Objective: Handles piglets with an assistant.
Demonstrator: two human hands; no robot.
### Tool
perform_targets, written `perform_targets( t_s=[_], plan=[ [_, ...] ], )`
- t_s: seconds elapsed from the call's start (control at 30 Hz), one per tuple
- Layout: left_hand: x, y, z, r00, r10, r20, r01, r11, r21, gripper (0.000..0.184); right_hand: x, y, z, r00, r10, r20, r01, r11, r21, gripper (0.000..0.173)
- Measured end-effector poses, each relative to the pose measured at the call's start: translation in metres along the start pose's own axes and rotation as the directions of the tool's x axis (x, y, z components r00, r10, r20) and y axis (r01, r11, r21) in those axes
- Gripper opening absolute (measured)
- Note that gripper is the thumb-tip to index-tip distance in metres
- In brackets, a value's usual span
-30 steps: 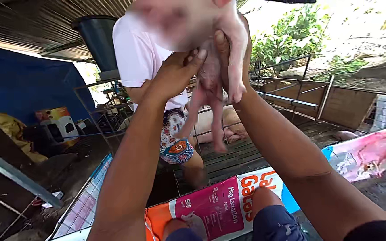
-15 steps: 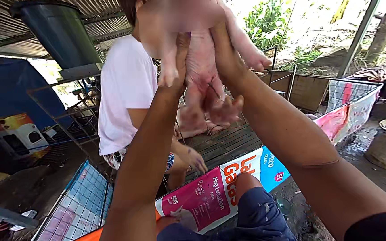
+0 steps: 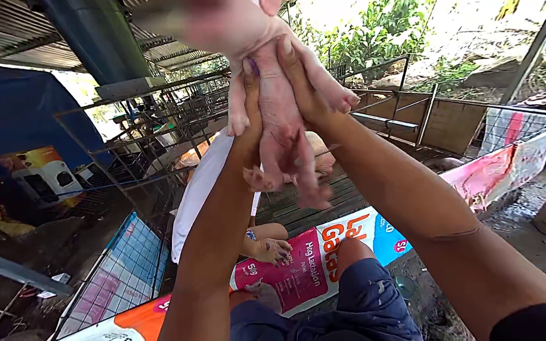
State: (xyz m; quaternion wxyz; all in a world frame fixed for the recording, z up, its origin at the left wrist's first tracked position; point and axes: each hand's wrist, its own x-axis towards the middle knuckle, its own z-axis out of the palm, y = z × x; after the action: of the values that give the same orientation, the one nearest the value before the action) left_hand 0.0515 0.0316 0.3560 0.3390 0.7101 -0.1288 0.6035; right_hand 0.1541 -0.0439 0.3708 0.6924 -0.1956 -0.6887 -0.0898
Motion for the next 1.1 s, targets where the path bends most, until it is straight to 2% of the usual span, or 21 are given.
perform_targets(
  t_s=[0.03,0.07,0.1,0.13,0.2,0.23,0.3,0.4,0.5,0.6,0.63,0.7,0.73,0.77,0.8,0.83,0.87,0.9,0.97,1.0,1.1],
  plan=[
    [-0.007,0.019,-0.002,0.996,-0.09,0.014,0.083,0.964,0.253,0.043,-0.003,0.002,0.002,1.0,0.025,0.002,-0.025,0.999,0.024,0.046],
    [-0.008,0.052,0.0,0.923,-0.386,0.001,0.365,0.875,0.319,0.041,-0.006,0.003,0.003,0.999,0.044,0.008,-0.044,0.998,0.042,0.045],
    [-0.012,0.022,-0.004,0.978,-0.21,-0.011,0.207,0.953,0.22,0.043,-0.008,0.003,0.005,0.998,0.054,0.012,-0.054,0.998,0.04,0.043],
    [-0.012,0.0,-0.008,0.99,-0.141,-0.025,0.142,0.99,0.028,0.045,-0.009,0.0,0.007,0.998,0.062,0.027,-0.062,0.998,0.01,0.042],
    [-0.012,-0.01,-0.01,0.982,-0.18,-0.057,0.168,0.97,-0.173,0.044,-0.01,-0.002,0.007,0.991,0.113,0.071,-0.109,0.992,-0.056,0.042],
    [-0.014,-0.01,-0.012,0.978,-0.197,-0.071,0.182,0.967,-0.178,0.043,-0.012,-0.002,0.007,0.983,0.159,0.095,-0.153,0.986,-0.06,0.042],
    [-0.016,-0.014,-0.018,0.986,-0.143,-0.086,0.138,0.988,-0.064,0.041,-0.019,-0.001,0.01,0.97,0.211,0.118,-0.209,0.978,-0.028,0.044],
    [-0.025,-0.016,-0.019,0.993,-0.066,-0.1,0.074,0.994,0.077,0.04,-0.027,0.021,0.018,0.971,0.237,0.017,-0.238,0.97,0.054,0.047],
    [-0.03,-0.023,-0.015,0.993,0.016,-0.12,-0.007,0.997,0.074,0.039,-0.032,0.027,0.019,0.882,0.471,-0.022,-0.466,0.878,0.11,0.055],
    [-0.031,-0.036,-0.014,0.994,-0.072,-0.079,0.07,0.997,-0.031,0.042,-0.037,0.042,0.018,0.833,0.551,-0.044,-0.53,0.819,0.221,0.05],
    [-0.032,-0.034,-0.014,0.991,-0.125,-0.056,0.123,0.991,-0.045,0.046,-0.039,0.045,0.018,0.82,0.571,-0.05,-0.545,0.804,0.238,0.055],
    [-0.033,-0.034,-0.013,0.97,-0.24,-0.047,0.236,0.969,-0.077,0.051,-0.039,0.027,0.021,0.793,0.607,-0.054,-0.589,0.786,0.187,0.057],
    [-0.033,-0.035,-0.013,0.959,-0.282,-0.037,0.277,0.956,-0.098,0.052,-0.031,-0.001,0.031,0.684,0.72,-0.113,-0.703,0.693,0.16,0.053],
    [-0.032,-0.036,-0.013,0.953,-0.301,-0.025,0.297,0.949,-0.108,0.053,-0.004,-0.032,0.046,0.4,0.887,-0.231,-0.848,0.454,0.274,0.05],
    [-0.031,-0.036,-0.012,0.952,-0.306,0.005,0.305,0.945,-0.12,0.056,-0.032,0.004,0.03,0.728,0.675,-0.121,-0.654,0.736,0.172,0.05],
    [-0.031,-0.036,-0.01,0.948,-0.317,0.006,0.315,0.938,-0.146,0.056,-0.041,0.035,0.018,0.855,0.516,-0.05,-0.497,0.843,0.205,0.051],
    [-0.031,-0.035,-0.007,0.948,-0.317,-0.015,0.311,0.936,-0.165,0.055,-0.043,0.049,0.014,0.885,0.464,-0.043,-0.439,0.861,0.256,0.051],
    [-0.031,-0.033,-0.004,0.957,-0.288,-0.038,0.277,0.944,-0.178,0.052,-0.042,0.05,0.013,0.883,0.465,-0.057,-0.435,0.86,0.267,0.051],
    [-0.031,-0.03,-0.001,0.975,-0.2,-0.095,0.185,0.973,-0.141,0.047,-0.04,0.042,0.013,0.849,0.524,-0.071,-0.501,0.839,0.211,0.056],
    [-0.03,-0.03,-0.001,0.974,-0.196,-0.116,0.183,0.976,-0.119,0.046,-0.039,0.04,0.013,0.849,0.523,-0.075,-0.504,0.844,0.184,0.058],
    [-0.025,-0.029,-0.005,0.939,-0.312,-0.146,0.299,0.948,-0.104,0.047,-0.036,0.039,0.011,0.865,0.5,-0.042,-0.494,0.863,0.111,0.06]
  ],
)
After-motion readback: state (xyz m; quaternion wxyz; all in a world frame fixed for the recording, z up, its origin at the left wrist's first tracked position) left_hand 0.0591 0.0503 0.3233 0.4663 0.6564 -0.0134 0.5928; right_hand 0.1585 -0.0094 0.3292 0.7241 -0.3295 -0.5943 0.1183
